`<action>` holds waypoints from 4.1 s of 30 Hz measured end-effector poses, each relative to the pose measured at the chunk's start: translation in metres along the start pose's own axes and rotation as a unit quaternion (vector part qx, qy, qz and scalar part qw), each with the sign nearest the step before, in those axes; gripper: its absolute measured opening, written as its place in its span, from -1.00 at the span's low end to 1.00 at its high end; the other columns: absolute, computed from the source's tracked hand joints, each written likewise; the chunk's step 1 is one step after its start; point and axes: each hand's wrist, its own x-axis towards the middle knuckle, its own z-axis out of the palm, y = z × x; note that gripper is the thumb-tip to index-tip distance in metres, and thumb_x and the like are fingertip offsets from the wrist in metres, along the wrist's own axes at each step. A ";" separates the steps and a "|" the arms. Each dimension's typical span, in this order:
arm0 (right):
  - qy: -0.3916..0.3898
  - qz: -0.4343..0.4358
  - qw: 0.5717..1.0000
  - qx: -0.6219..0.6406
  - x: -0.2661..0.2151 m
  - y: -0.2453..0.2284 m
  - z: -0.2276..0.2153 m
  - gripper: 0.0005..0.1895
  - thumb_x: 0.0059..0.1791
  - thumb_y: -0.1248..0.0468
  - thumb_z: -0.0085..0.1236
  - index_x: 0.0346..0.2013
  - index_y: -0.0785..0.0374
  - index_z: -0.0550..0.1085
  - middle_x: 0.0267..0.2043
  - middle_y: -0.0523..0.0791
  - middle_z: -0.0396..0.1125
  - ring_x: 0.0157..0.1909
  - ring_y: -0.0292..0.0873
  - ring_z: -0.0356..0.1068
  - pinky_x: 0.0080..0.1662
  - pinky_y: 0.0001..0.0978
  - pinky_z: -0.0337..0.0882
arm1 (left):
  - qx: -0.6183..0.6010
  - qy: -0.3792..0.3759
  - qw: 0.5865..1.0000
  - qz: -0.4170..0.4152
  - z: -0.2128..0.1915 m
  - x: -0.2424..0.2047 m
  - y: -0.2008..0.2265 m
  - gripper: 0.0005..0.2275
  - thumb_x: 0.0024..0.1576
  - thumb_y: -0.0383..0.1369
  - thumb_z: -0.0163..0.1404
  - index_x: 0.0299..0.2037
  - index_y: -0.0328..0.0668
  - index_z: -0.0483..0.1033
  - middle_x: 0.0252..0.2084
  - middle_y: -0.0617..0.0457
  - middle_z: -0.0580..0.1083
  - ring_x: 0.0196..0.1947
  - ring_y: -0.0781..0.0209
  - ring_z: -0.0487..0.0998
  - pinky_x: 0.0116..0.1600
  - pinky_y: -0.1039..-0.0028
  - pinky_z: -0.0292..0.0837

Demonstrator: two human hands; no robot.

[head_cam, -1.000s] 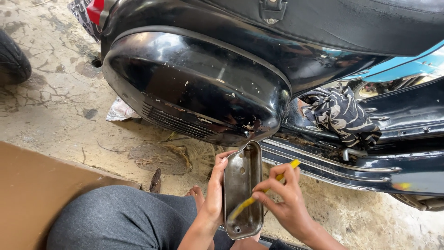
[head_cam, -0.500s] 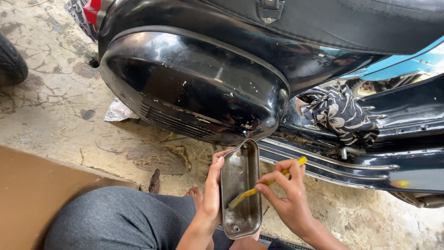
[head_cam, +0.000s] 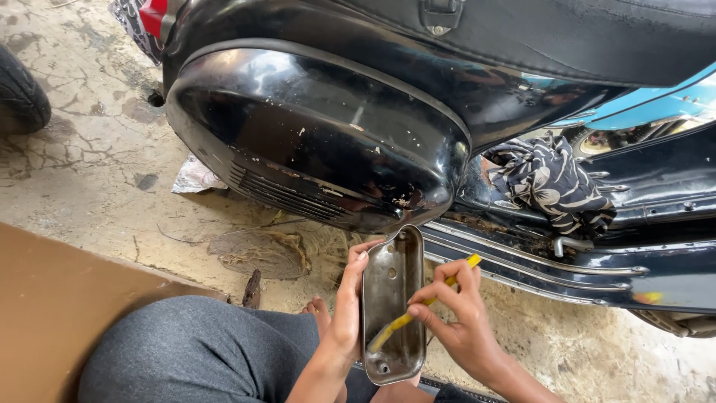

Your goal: Scrubbing the interior of a metal motorcycle component with a wire brush to remove dirt or rust.

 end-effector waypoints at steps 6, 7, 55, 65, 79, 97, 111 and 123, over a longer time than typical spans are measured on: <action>0.021 0.036 0.999 0.003 -0.001 0.006 0.003 -0.87 -0.09 0.16 0.28 -0.47 0.12 0.61 -0.19 -0.19 0.09 -0.03 -0.15 0.03 0.05 -0.23 0.12 | 0.009 0.024 1.000 -0.009 0.001 -0.001 0.003 -0.58 0.16 -0.08 -0.38 0.16 0.01 0.29 0.19 -0.10 0.40 0.12 -0.03 0.39 0.03 0.12 0.28; 0.023 0.038 0.999 0.002 -0.002 0.008 0.003 -0.87 -0.09 0.16 0.28 -0.47 0.12 0.61 -0.19 -0.19 0.09 -0.03 -0.15 0.03 0.05 -0.23 0.12 | 0.010 0.023 1.000 -0.011 0.002 0.000 0.002 -0.58 0.16 -0.08 -0.38 0.16 0.01 0.29 0.19 -0.10 0.40 0.12 -0.03 0.39 0.03 0.12 0.28; 0.232 0.109 0.890 0.377 0.041 0.072 -0.020 -0.42 -0.13 0.69 -0.25 0.11 0.19 0.23 -0.27 -0.14 0.30 -0.15 -0.24 0.33 -0.13 -0.46 0.37 | -0.122 0.375 0.919 -0.018 -0.063 0.008 -0.067 -0.64 0.16 -0.35 -0.14 0.03 -0.54 0.48 0.11 -0.32 0.48 0.10 -0.08 0.43 0.22 0.20 0.20; 0.255 0.055 0.678 0.688 0.021 0.158 0.069 -0.64 -0.19 0.60 -0.31 -0.28 0.18 0.34 -0.69 -0.28 0.04 -0.50 -0.32 0.08 -0.28 -0.51 0.10 | -0.141 0.410 0.901 -0.009 0.020 -0.015 0.045 -0.42 0.09 -0.25 -0.44 0.36 -0.13 0.27 0.31 -0.17 0.38 0.24 -0.08 0.32 0.29 0.14 0.10; 0.179 0.420 0.678 0.577 -0.108 0.275 0.239 -0.68 0.03 0.16 -0.08 -0.14 0.36 0.45 -0.17 -0.09 0.25 -0.08 -0.18 0.16 0.11 -0.34 0.12 | -0.162 0.081 0.974 0.138 -0.034 -0.017 0.004 -0.38 0.18 -0.05 -0.24 0.42 -0.18 0.09 0.27 -0.40 0.36 0.14 -0.27 0.46 0.15 -0.01 0.36; 0.159 0.476 0.737 0.453 -0.117 0.308 0.265 -0.65 0.12 0.26 -0.12 -0.15 0.38 0.62 -0.57 -0.14 0.29 -0.49 -0.32 0.14 -0.29 -0.57 0.19 | -0.066 0.289 0.938 0.180 -0.032 -0.012 0.011 -0.25 -0.10 -0.05 -0.31 0.42 0.00 0.17 0.34 0.04 0.33 0.38 -0.13 0.37 0.21 -0.02 0.35; 0.138 0.467 0.757 0.435 -0.108 0.260 0.231 -0.71 0.15 0.15 -0.06 0.14 0.12 0.38 -0.08 -0.08 0.52 -0.07 -0.28 0.42 -0.01 -0.41 0.42 | -0.225 0.328 0.917 0.002 -0.014 -0.003 -0.058 -0.25 -0.08 0.08 -0.18 0.34 -0.11 0.26 0.27 -0.26 0.34 0.29 -0.26 0.38 0.30 -0.08 0.27; -0.090 0.193 0.831 0.514 -0.051 0.180 0.107 -0.26 0.00 -0.08 0.08 0.26 0.46 0.29 0.03 0.13 0.35 0.02 -0.02 0.35 0.08 -0.17 0.37 | -0.033 0.367 0.913 -0.177 -0.099 0.016 -0.140 -0.46 0.16 0.07 -0.09 0.21 -0.11 0.48 0.22 -0.03 0.49 0.16 0.12 0.49 0.31 0.32 0.37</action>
